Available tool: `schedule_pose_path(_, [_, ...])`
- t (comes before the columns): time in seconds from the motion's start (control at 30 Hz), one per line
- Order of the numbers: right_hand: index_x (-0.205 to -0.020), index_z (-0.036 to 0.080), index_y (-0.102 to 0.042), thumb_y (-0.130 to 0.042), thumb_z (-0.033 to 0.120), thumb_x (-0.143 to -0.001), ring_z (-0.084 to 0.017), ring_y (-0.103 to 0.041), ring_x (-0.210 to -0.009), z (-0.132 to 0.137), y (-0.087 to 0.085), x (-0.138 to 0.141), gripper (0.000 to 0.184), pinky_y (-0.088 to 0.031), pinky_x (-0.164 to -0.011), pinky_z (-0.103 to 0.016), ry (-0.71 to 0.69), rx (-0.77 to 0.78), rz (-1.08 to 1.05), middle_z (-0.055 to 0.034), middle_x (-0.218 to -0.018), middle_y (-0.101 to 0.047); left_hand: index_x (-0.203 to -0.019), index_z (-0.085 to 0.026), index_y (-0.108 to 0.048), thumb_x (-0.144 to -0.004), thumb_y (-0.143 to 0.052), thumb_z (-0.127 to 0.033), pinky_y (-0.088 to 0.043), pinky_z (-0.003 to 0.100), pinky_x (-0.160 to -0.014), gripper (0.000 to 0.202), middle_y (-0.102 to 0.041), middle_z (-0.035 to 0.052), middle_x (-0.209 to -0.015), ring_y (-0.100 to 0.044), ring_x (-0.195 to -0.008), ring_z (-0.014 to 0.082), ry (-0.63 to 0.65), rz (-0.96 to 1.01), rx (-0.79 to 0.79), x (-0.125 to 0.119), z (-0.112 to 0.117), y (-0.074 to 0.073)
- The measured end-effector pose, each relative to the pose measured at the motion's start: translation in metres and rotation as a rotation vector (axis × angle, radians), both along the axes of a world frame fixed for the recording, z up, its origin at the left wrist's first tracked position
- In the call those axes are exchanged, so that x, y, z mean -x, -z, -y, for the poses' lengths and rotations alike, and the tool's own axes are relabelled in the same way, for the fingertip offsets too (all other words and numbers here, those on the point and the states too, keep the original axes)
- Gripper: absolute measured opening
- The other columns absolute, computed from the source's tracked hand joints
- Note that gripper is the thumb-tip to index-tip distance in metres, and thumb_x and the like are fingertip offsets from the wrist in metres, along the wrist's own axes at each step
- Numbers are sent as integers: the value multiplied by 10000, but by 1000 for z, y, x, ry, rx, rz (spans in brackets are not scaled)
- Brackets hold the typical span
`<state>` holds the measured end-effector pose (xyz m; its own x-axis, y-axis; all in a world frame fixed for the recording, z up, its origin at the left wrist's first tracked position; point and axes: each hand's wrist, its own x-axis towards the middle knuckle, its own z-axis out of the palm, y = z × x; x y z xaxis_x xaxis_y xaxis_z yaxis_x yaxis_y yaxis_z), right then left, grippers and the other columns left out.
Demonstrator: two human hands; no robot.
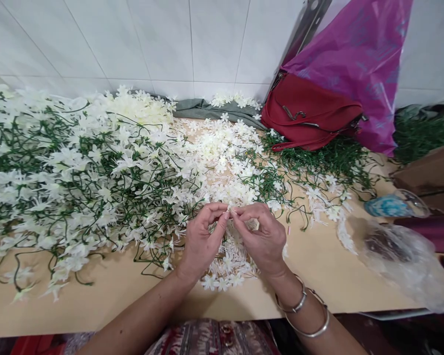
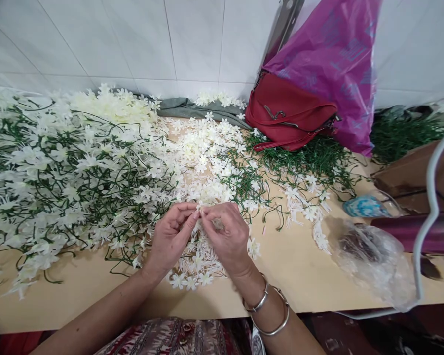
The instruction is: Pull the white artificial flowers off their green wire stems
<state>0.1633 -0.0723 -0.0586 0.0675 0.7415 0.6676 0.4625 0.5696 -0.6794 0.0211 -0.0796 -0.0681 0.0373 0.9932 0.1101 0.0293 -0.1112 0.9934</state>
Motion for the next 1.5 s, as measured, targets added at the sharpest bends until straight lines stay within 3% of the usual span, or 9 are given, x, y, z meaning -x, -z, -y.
schedule_pose_path(0.13, [-815,242,-610,-765,164,-861,-186,-714,-790,-2,3,1,179,-581,-764,-341,-54,263,-290,-7,-801,-711,-1092,-220,-670,-1018,-602,-311,-550,281,-842,136,-779,53,-1014,-731,-914,175,1,-98,-61,3,-1,-4])
schedule_pose_path(0.23, [-838,234,-620,-798,195,-830,-175,-694,-774,-5,3,1,183,-579,-743,-316,-84,361,-375,-7,-798,-697,-1116,-223,-660,-1021,-597,-315,-546,282,-856,147,-768,53,-1015,-725,-935,180,-24,-102,-62,3,0,-3])
schedule_pose_path(0.47, [-848,237,-619,-784,216,-855,-174,-712,-806,-5,10,0,167,-594,-795,-326,-81,319,-319,-6,-816,-706,-1151,-206,-629,-1015,-610,-345,-533,278,-898,195,-760,76,-1094,-721,-1015,199,48,54,9,0,-2,3])
schedule_pose_path(0.63, [-863,243,-628,-754,175,-880,-182,-729,-830,-4,12,1,144,-588,-818,-342,-63,257,-258,-10,-844,-724,-1189,-211,-598,-1010,-616,-398,-502,228,-696,259,-718,-5,-799,-674,-732,150,46,106,85,1,-4,6])
schedule_pose_path(0.87, [-853,240,-630,-751,154,-878,-176,-695,-802,-3,10,5,151,-558,-794,-334,-49,268,-228,1,-835,-710,-1225,-208,-631,-1036,-563,-328,-545,273,-847,234,-766,75,-1078,-733,-950,191,65,18,-9,3,-3,1])
schedule_pose_path(1.03, [-925,232,-659,-743,126,-852,-160,-616,-787,-4,4,5,154,-519,-766,-302,-43,333,-289,11,-823,-652,-1209,-229,-662,-1036,-536,-234,-542,300,-935,214,-732,80,-1171,-715,-1059,207,-3,-120,-149,2,-1,-4])
schedule_pose_path(1.17, [-1042,235,-717,-755,143,-829,-189,-644,-966,-9,2,-4,235,-527,-892,-342,-171,422,-373,-47,-1049,-693,-1189,-236,-657,-1036,-496,-161,-540,300,-943,235,-738,63,-1138,-708,-1048,188,3,-244,-285,4,0,-6])
schedule_pose_path(1.3, [-844,242,-755,-783,184,-833,-212,-679,-1024,-11,0,-11,66,-514,-956,-376,-250,471,-389,-51,-1015,-734,-1206,-246,-630,-1040,-495,-144,-551,294,-929,237,-737,44,-1131,-714,-1021,165,37,-315,-364,4,0,-1])
schedule_pose_path(1.5, [-798,233,-710,-784,203,-843,-213,-707,-987,-12,-5,-21,92,-528,-937,-391,-136,425,-476,-45,-974,-764,-1342,-261,-510,-1038,-534,-164,-582,320,-974,320,-673,95,-1310,-732,-1123,189,118,-167,-257,-1,2,3])
